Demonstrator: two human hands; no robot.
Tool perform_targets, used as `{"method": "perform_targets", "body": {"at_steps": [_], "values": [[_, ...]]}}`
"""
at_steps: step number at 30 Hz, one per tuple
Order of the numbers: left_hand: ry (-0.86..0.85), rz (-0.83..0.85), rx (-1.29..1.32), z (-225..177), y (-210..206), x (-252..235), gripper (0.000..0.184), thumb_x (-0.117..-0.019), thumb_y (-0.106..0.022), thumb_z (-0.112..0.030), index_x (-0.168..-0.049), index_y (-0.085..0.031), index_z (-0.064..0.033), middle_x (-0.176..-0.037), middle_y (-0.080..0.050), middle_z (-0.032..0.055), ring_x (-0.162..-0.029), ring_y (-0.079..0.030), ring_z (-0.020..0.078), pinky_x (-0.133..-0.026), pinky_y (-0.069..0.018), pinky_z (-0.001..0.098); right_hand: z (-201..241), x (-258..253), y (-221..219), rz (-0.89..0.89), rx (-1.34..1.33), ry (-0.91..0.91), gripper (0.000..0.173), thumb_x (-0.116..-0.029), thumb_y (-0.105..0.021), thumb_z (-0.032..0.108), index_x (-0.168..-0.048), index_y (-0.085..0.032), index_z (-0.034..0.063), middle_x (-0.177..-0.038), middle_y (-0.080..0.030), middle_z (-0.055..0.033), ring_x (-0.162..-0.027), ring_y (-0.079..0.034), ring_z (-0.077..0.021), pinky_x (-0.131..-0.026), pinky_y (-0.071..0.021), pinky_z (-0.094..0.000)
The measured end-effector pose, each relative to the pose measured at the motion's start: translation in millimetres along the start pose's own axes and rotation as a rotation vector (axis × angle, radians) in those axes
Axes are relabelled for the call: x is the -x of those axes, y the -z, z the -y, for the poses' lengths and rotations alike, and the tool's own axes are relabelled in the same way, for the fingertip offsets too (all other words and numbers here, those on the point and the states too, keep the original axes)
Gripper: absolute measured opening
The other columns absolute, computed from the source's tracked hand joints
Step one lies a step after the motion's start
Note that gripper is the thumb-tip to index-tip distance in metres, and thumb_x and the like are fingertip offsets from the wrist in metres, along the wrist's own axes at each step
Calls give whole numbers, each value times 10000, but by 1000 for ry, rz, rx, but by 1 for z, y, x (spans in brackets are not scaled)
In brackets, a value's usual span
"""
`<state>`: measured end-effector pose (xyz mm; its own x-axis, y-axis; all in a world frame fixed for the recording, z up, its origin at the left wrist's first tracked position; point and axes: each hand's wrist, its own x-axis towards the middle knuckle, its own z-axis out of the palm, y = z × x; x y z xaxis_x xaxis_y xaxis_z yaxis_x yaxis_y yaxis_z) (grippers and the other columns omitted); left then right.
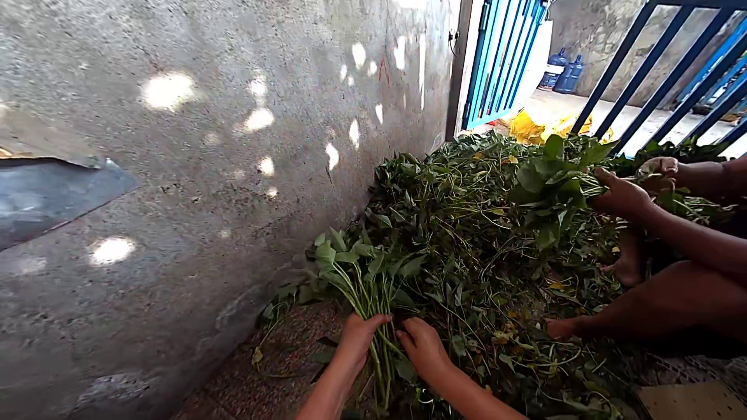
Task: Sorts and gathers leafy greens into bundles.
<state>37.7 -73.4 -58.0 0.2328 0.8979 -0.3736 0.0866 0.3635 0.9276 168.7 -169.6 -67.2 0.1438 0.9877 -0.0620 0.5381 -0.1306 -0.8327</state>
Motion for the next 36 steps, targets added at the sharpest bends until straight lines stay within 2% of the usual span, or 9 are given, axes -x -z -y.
{"method": "perform_targets", "body": {"at_steps": [4, 7, 9, 13, 17, 21, 27, 31, 36], "values": [[-12, -148, 78, 6, 11, -15, 462, -847, -744, 38, -1269, -558, 75, -1040, -700, 193, -895, -710, 246, -787, -609, 408, -8, 1, 2, 210, 67, 14, 312, -1070, -489, 180, -1206, -673, -31, -1205, -665, -217, -1153, -650, -319, -1040, -504, -449], [-50, -212, 292, -1, 36, -37, 351, -931, -633, 45, -1261, -520, 82, -926, -710, 207, -779, -730, 270, -697, -633, 414, -38, -10, 40, 526, 89, -269, 392, -1086, -503, 282, -1360, -614, 25, -1374, -588, -231, -1214, -625, -369, -1034, -508, -555], [-39, -229, 435, -9, 49, -45, 228, -978, -559, 19, -1202, -532, 48, -896, -706, 173, -766, -725, 245, -701, -633, 397, -76, -14, 73, 421, 137, -517, 417, -1082, -500, 310, -1381, -612, 43, -1333, -632, -243, -1160, -662, -408, -982, -528, -606], [33, -201, 541, -11, 38, -36, 113, -1041, -453, -42, -1072, -559, -17, -843, -687, 96, -732, -690, 154, -684, -604, 295, -145, -4, 96, 173, 373, -743, 382, -1025, -568, 240, -1304, -648, -9, -1353, -624, -252, -1300, -581, -405, -1087, -448, -591], [58, -140, 587, -14, 21, -26, 155, -1058, -422, -47, -1062, -571, -5, -868, -704, 104, -751, -703, 157, -694, -606, 276, -174, 3, 77, 139, 362, -725, 366, -1007, -604, 215, -1336, -656, 65, -1416, -580, -212, -1317, -566, -374, -1092, -458, -562], [59, -120, 620, -20, 20, -22, 149, -1053, -425, -46, -1052, -571, -14, -859, -698, 102, -739, -703, 153, -679, -611, 275, -170, 2, 91, 130, 145, -611, 337, -1002, -635, 258, -1263, -690, 52, -1270, -681, -187, -1207, -640, -337, -1068, -473, -542], [119, -38, 637, -23, 21, -13, 235, -1059, -402, -57, -1148, -599, 34, -912, -695, 119, -663, -657, 116, -600, -564, 217, -127, 3, 126, -27, -327, -495, 344, -1020, -642, 238, -1299, -634, 37, -1155, -671, -112, -826, -623, -142, -748, -528, -327], [166, 26, 621, -25, 20, -5, 174, -1027, -443, -19, -1103, -593, 27, -886, -686, 123, -658, -671, 149, -597, -594, 260, -113, 0, 108, -120, -662, -443, 338, -1009, -646, 151, -1329, -618, 45, -1202, -681, -106, -969, -668, -174, -800, -563, -350], [167, -23, 449, -17, 4, 5, 211, -949, -600, 59, -1152, -544, 62, -891, -688, 184, -684, -687, 239, -624, -611, 366, -64, -6, 66, -163, -546, -179, 288, -972, -652, 108, -1228, -625, -21, -1086, -685, -101, -938, -663, -143, -829, -561, -318]]}}
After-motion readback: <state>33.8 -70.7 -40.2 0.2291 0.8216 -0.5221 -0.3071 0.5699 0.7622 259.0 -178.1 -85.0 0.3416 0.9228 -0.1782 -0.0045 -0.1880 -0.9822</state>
